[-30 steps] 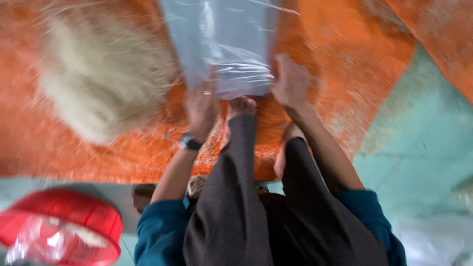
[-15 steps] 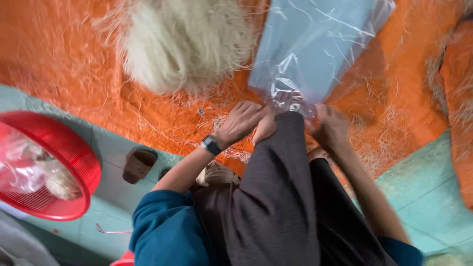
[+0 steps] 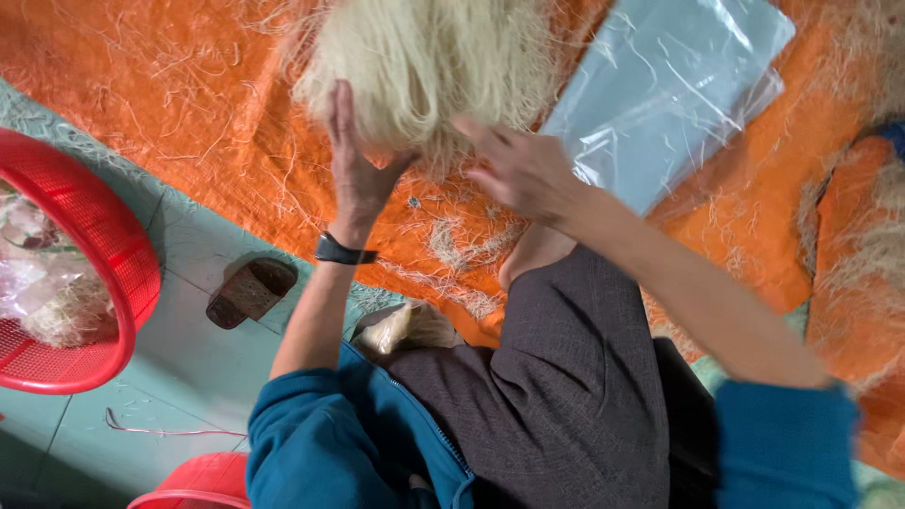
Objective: The person picks up bundles of thin, white food products from a large orange tarp on the floor and places them into clear plastic bags by hand.
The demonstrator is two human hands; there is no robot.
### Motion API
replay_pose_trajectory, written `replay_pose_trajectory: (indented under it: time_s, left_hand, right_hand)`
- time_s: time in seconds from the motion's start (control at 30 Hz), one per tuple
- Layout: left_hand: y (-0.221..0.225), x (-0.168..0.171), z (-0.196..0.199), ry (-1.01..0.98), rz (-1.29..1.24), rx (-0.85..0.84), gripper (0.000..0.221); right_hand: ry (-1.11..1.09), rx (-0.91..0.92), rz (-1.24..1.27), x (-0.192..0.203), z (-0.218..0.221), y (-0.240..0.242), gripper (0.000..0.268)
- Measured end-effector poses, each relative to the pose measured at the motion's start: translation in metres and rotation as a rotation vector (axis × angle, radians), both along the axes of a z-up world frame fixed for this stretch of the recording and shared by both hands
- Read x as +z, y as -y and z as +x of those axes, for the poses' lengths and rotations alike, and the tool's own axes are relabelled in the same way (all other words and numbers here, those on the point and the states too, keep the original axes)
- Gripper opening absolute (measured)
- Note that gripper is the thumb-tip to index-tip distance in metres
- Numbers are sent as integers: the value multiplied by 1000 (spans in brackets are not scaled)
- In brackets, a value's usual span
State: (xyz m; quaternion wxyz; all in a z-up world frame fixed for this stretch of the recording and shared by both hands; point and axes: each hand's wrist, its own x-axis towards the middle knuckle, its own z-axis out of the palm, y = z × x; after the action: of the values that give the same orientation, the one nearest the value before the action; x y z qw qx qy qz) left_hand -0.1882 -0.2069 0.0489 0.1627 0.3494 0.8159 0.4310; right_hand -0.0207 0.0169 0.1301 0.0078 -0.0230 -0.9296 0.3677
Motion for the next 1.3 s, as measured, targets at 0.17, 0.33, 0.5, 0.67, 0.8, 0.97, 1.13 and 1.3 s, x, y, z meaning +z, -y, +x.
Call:
replay_pose_trajectory:
  time_s: [0.17,0.33,0.5,0.67,0.8,0.97,1.13,1.3]
  left_hand:
    - [-3,11,20,-81,-54,13,120]
    - [-8,12,33,-74,-39,83,107]
    - [-13,10,38,-145,64,74,86]
    - [-16,14,39,-171,91,92,83]
    - [-17,11,44,-149,156,84,74]
    - [-18,18,45,-115,165,21,76]
    - [-11,9,39,-114,151,39,66]
    - [-19,18,39,-604,-14,17,44]
  right_hand:
    - [209,-140,-362,-30,-50,29,62]
    - [249,-173,-511,-34,-44,28,55]
    - [341,-182,-952,-47,-48,36,61]
    - [398,-240,-1178,-36,-55,31,47]
    - [396,-286,-1342,-27,-59,25,40]
    - [406,-291,-1274,-24,-59,23,39]
    - [392,-369,-1339,-36,-53,23,33]
    - [378,-466,-1370,-30,-53,29,22]
